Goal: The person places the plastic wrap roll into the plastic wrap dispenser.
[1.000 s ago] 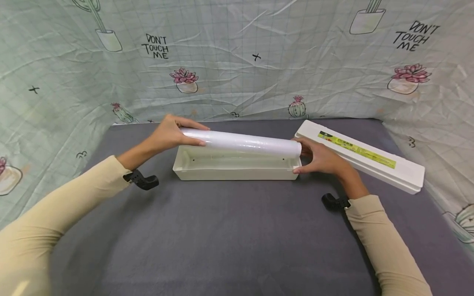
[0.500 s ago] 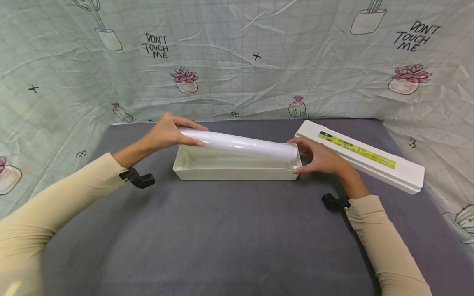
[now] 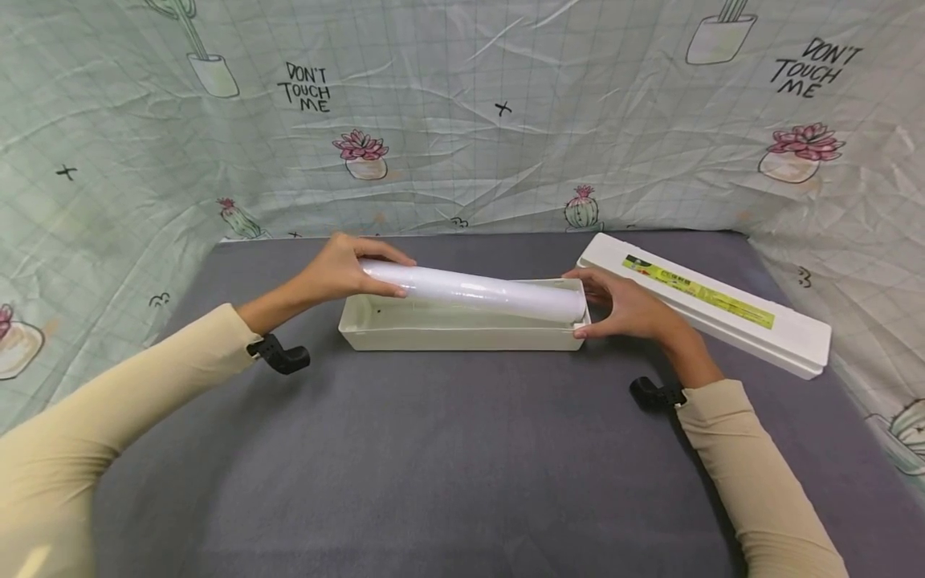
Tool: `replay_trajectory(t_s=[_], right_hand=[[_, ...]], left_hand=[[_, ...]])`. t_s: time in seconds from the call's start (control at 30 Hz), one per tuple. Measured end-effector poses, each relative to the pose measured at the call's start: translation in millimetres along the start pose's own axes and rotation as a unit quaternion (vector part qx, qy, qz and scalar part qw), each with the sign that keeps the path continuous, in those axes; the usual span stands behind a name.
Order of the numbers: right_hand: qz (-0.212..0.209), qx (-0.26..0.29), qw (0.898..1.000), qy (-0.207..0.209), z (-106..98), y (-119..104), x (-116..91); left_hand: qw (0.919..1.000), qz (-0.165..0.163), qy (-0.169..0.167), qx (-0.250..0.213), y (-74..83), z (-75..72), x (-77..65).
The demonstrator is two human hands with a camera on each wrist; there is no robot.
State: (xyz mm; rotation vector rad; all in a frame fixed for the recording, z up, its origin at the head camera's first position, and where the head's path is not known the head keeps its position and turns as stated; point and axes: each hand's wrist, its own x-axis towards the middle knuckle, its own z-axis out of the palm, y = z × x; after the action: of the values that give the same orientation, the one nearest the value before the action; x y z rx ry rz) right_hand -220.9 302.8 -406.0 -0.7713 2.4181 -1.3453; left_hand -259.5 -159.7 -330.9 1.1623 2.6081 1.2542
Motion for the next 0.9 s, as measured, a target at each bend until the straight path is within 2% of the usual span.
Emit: replay_trajectory(t_s=[0.17, 0.33, 0.47, 0.67, 0.9], right_hand=[[0.000, 0.006, 1.000, -0.006, -0.4, 0.0, 0.0], [0.006, 0.005, 1.000, -0.006, -0.1, -0.8, 0.1], [0.010, 0.002, 1.000, -0.004, -0.6, -2.4, 0.1], [0.007, 0.004, 1.000, -0.006, -2.4, -4.3, -0.7], [-0.002, 0.010, 1.000, -0.011, -1.2, -4.1, 0.2]], left_hand=[[0.9983, 0.031, -0.037, 0.035, 1.5, -0.1, 2.6], [0.9953, 0.036, -0.069, 0.057, 1.9, 1.2, 2.4], [0.9938, 0.020, -0.088, 0.065, -0.3, 2.2, 0.8], [0.9921, -0.020, -0.105, 0.065, -3.1, 5.1, 0.0], [0.9863, -0.038, -0.135, 0.086, -2.4, 9.3, 2.8]])
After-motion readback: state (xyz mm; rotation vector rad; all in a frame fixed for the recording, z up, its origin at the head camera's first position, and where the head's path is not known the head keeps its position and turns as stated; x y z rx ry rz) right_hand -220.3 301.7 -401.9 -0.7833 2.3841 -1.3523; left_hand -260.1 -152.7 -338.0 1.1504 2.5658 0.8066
